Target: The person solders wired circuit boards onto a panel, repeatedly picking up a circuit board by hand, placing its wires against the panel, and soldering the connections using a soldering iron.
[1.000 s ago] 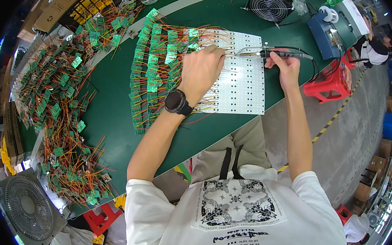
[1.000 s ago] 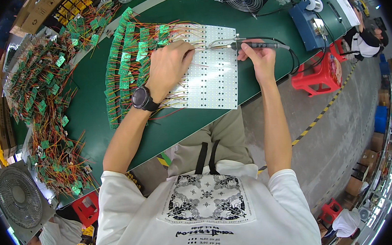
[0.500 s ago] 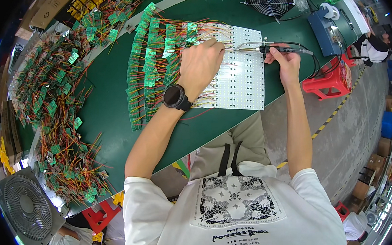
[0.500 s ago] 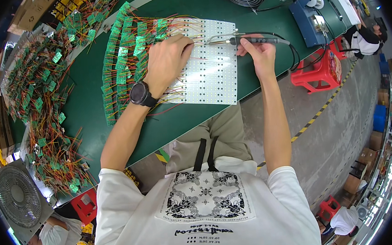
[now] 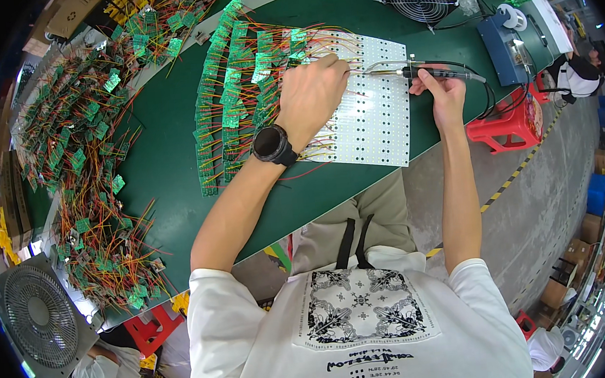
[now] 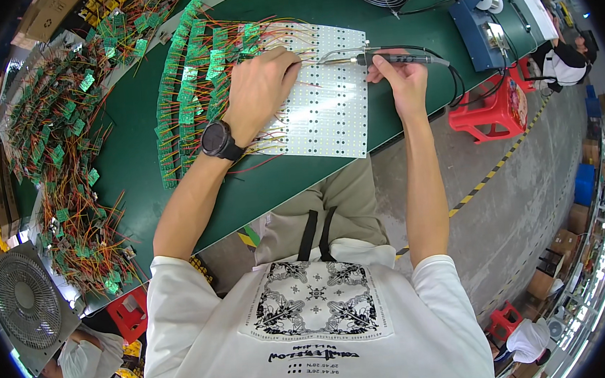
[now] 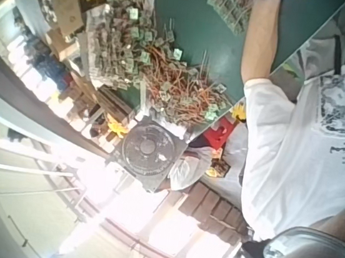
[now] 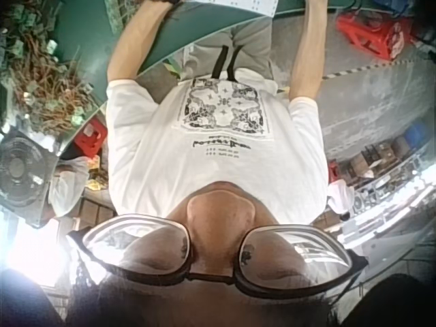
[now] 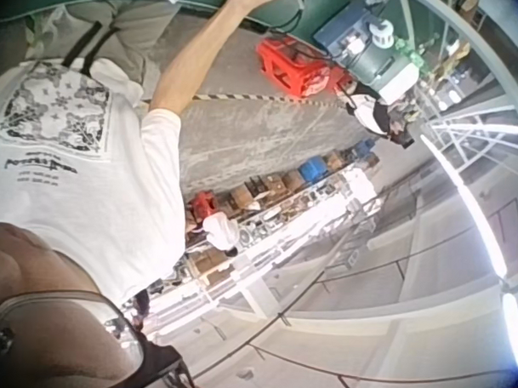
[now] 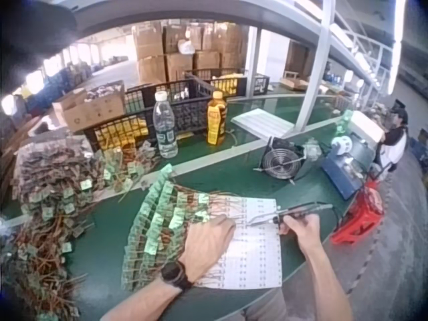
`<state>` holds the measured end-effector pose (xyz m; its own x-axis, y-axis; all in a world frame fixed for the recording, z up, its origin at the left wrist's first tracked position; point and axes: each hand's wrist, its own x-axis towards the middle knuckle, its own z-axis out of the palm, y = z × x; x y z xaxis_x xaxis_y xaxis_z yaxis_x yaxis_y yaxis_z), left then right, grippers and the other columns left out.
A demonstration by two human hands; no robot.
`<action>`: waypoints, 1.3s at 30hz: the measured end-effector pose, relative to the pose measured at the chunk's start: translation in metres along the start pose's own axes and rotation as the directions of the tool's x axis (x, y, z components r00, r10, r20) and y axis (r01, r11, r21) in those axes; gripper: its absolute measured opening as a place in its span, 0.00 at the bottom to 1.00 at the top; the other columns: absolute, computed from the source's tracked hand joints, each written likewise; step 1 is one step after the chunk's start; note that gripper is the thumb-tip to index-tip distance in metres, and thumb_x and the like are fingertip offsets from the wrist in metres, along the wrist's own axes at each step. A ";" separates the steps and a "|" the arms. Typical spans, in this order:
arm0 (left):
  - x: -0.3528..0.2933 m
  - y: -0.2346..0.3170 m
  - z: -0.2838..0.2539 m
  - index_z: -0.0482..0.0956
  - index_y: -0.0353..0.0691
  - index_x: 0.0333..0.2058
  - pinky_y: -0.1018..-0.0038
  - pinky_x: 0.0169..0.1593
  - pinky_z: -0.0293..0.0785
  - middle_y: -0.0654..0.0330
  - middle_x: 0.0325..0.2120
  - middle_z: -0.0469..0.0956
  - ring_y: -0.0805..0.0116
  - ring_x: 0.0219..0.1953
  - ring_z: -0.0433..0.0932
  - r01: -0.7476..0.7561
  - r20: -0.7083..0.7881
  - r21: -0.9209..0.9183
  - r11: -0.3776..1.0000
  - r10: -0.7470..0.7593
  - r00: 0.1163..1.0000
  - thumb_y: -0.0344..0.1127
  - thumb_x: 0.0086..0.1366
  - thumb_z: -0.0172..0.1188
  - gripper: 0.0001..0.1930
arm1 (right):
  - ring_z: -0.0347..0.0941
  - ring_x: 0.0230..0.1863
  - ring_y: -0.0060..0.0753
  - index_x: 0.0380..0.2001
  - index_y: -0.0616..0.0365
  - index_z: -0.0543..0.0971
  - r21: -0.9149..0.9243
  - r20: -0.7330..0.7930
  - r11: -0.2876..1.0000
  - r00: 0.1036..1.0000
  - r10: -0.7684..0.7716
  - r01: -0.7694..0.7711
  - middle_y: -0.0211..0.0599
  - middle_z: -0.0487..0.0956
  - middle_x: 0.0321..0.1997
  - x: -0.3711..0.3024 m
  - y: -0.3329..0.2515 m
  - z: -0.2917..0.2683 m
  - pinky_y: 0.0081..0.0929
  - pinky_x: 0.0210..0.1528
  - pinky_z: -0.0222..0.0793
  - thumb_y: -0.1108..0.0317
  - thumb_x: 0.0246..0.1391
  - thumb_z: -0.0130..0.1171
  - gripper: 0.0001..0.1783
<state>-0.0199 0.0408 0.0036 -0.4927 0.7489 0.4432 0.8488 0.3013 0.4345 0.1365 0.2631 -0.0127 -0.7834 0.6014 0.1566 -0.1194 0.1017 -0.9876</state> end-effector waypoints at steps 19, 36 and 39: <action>0.003 0.004 -0.013 0.82 0.38 0.32 0.64 0.33 0.74 0.56 0.31 0.79 0.53 0.31 0.79 -0.131 0.062 -0.270 0.954 0.153 0.986 0.39 0.64 0.59 0.10 | 0.77 0.23 0.30 0.40 0.70 0.78 0.109 -0.095 0.994 0.995 0.003 0.007 0.42 0.81 0.27 0.003 0.003 -0.002 0.20 0.28 0.70 0.74 0.54 0.62 0.12; 0.003 -0.004 -0.008 0.83 0.38 0.26 0.64 0.30 0.74 0.58 0.25 0.79 0.53 0.25 0.77 -0.031 0.005 -0.232 0.972 0.033 0.999 0.34 0.55 0.63 0.06 | 0.79 0.25 0.29 0.41 0.69 0.78 0.055 0.026 0.998 1.000 0.016 -0.018 0.41 0.81 0.28 0.001 -0.002 -0.005 0.20 0.30 0.71 0.74 0.55 0.61 0.11; 0.002 -0.003 -0.008 0.83 0.37 0.24 0.65 0.30 0.75 0.57 0.24 0.79 0.54 0.25 0.78 0.007 0.016 -0.205 0.979 -0.004 1.000 0.33 0.52 0.62 0.06 | 0.79 0.26 0.29 0.40 0.69 0.78 0.049 0.029 0.999 0.999 0.016 -0.017 0.41 0.81 0.28 0.001 -0.002 -0.005 0.20 0.30 0.71 0.74 0.55 0.61 0.11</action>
<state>-0.0250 0.0367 0.0097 -0.4931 0.7568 0.4291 0.7880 0.1796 0.5889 0.1387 0.2671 -0.0107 -0.8025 0.5799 0.1407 -0.1357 0.0521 -0.9894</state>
